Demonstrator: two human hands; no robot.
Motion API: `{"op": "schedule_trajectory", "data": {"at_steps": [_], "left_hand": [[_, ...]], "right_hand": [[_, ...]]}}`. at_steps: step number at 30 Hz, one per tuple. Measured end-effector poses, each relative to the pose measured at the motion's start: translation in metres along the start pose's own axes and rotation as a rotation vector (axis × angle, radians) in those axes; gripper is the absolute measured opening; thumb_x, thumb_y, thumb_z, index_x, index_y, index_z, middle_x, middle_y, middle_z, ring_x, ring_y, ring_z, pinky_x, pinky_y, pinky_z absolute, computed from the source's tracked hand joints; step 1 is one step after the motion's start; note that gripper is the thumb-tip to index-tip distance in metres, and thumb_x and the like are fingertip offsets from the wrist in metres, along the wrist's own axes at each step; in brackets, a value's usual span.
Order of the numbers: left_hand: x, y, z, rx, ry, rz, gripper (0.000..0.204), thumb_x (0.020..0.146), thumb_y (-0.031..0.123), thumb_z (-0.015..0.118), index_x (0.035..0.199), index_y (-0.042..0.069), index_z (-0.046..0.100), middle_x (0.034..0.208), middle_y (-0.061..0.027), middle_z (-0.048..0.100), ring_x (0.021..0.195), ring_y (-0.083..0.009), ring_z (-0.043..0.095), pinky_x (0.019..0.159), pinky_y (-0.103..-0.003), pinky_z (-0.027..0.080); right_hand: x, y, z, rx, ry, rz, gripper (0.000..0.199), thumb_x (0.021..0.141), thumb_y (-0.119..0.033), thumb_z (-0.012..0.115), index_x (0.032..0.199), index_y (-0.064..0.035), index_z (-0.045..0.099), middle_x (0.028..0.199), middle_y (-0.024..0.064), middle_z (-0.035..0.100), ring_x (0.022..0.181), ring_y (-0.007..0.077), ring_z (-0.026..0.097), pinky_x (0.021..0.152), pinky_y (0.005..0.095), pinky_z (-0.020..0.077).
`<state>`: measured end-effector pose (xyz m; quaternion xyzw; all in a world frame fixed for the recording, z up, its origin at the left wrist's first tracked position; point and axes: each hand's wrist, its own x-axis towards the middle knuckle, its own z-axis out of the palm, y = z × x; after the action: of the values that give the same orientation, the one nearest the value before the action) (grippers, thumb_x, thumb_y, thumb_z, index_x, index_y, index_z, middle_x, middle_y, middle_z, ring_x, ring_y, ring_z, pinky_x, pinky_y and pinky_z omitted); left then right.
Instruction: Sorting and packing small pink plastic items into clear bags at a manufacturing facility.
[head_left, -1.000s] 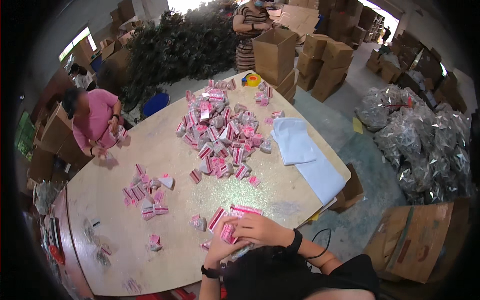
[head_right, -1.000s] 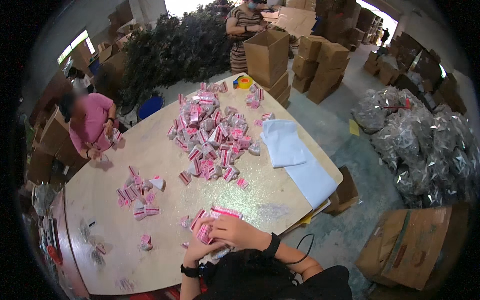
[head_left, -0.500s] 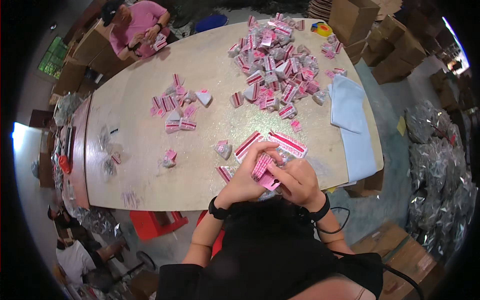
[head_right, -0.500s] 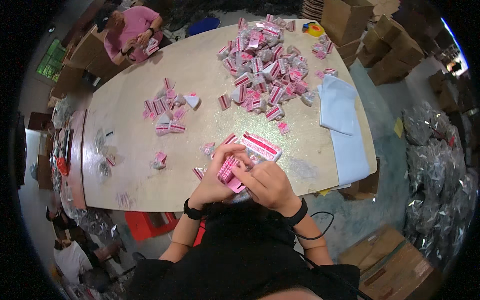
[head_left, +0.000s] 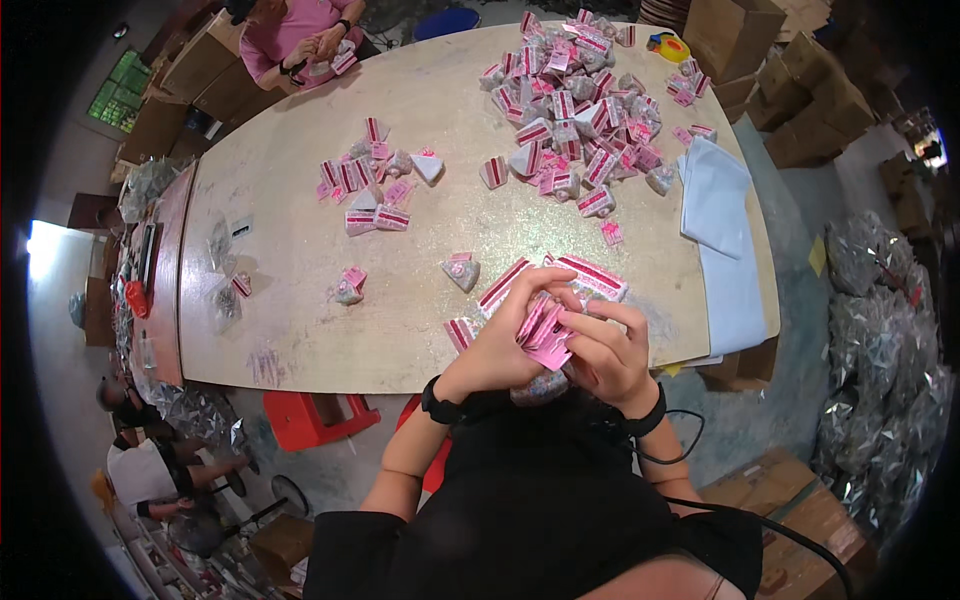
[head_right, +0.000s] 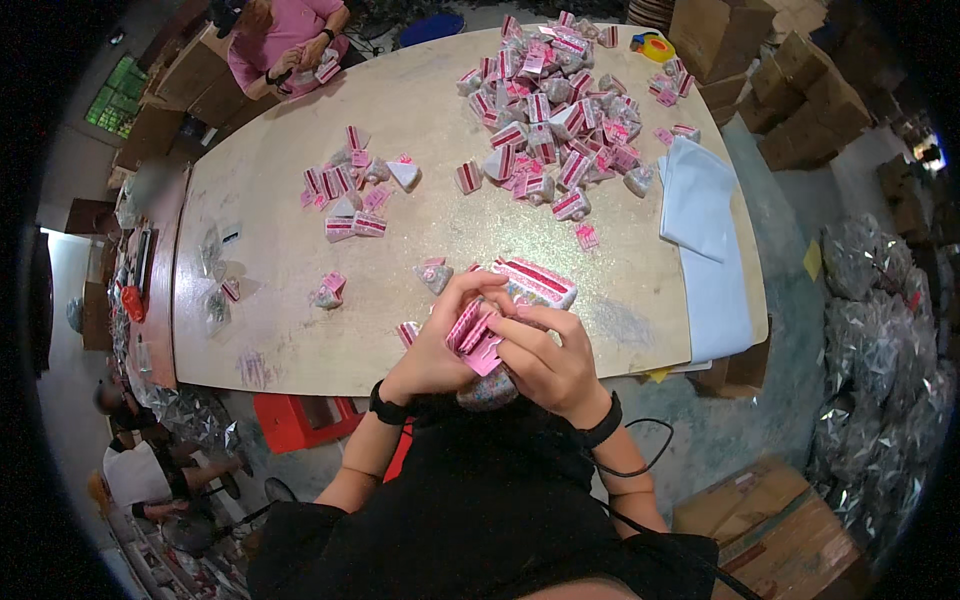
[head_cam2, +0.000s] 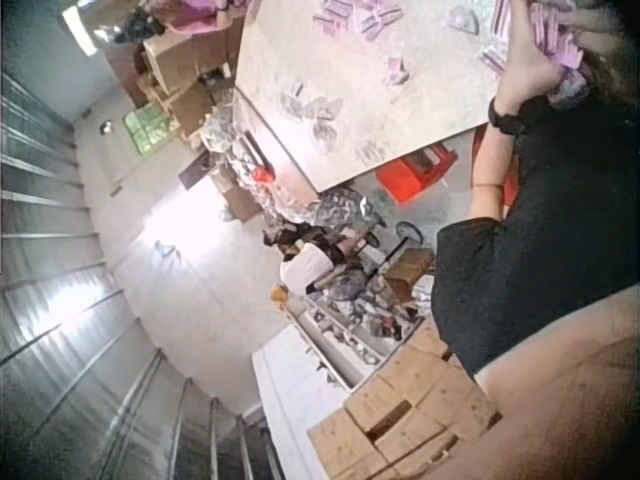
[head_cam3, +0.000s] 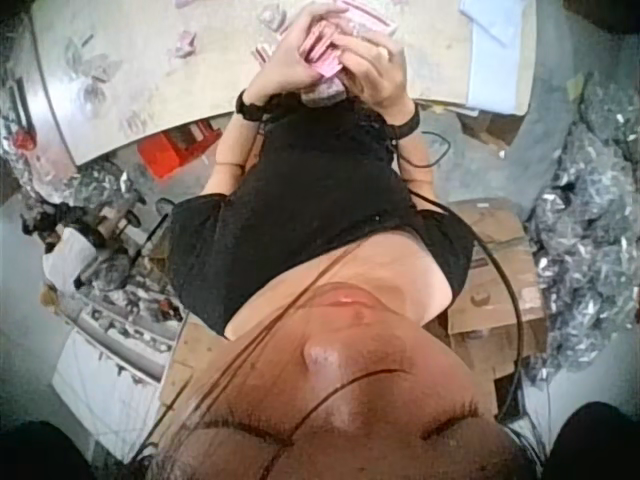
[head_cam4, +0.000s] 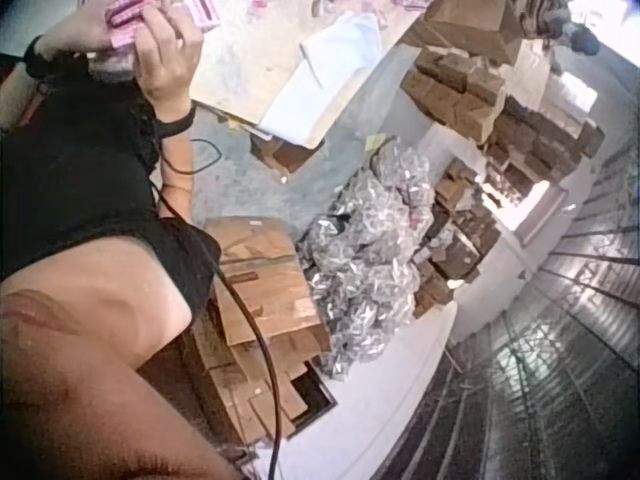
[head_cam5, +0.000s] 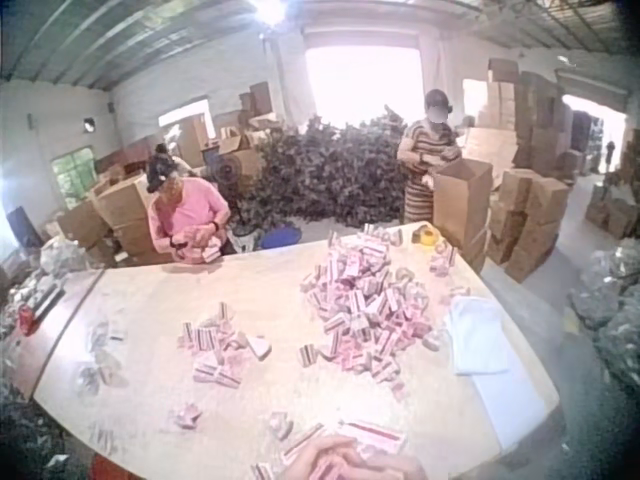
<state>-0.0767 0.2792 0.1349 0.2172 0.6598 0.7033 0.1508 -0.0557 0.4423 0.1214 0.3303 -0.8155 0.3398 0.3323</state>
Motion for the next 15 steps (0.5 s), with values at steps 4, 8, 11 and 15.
{"op": "schedule_trajectory", "data": {"at_steps": [4, 8, 11, 15], "left_hand": [[-0.003, 0.000, 0.002, -0.007, -0.008, -0.030, 0.062, 0.070, -0.004, 0.064, 0.124, 0.005, 0.035, 0.102, -0.0069, 0.048, 0.091, -0.0114, 0.049, 0.083, -0.024, 0.040], [-0.006, 0.000, 0.004, 0.011, 0.014, -0.032, 0.061, 0.071, -0.003, 0.065, 0.124, 0.005, 0.035, 0.101, -0.0068, 0.049, 0.087, -0.0106, 0.049, 0.081, -0.024, 0.040], [-0.009, -0.003, 0.005, 0.004, 0.031, -0.025, 0.060, 0.071, -0.003, 0.065, 0.123, 0.005, 0.035, 0.101, -0.0071, 0.049, 0.090, -0.0115, 0.050, 0.082, -0.024, 0.040], [-0.009, -0.010, 0.004, -0.017, 0.054, -0.001, 0.058, 0.071, -0.001, 0.066, 0.121, 0.004, 0.036, 0.099, -0.0075, 0.051, 0.094, -0.0130, 0.051, 0.085, -0.025, 0.040]], "right_hand": [[-0.007, -0.002, 0.000, -0.003, -0.019, 0.018, 0.032, 0.063, -0.002, 0.066, 0.091, -0.0101, 0.053, 0.090, 0.0009, 0.057, 0.081, 0.0225, 0.051, 0.068, 0.0320, 0.0424], [-0.011, -0.002, 0.003, 0.078, 0.004, 0.070, 0.037, 0.059, 0.004, 0.067, 0.089, -0.0108, 0.049, 0.085, 0.0028, 0.056, 0.075, 0.0244, 0.048, 0.068, 0.0337, 0.0413], [-0.012, -0.002, 0.004, 0.094, -0.016, 0.077, 0.038, 0.059, 0.006, 0.066, 0.089, -0.0105, 0.049, 0.084, 0.0034, 0.056, 0.074, 0.0243, 0.048, 0.067, 0.0341, 0.0414], [-0.010, 0.001, 0.005, 0.153, 0.001, 0.095, 0.038, 0.059, 0.009, 0.064, 0.089, -0.0091, 0.049, 0.083, 0.0044, 0.056, 0.071, 0.0240, 0.048, 0.064, 0.0338, 0.0403]]}}
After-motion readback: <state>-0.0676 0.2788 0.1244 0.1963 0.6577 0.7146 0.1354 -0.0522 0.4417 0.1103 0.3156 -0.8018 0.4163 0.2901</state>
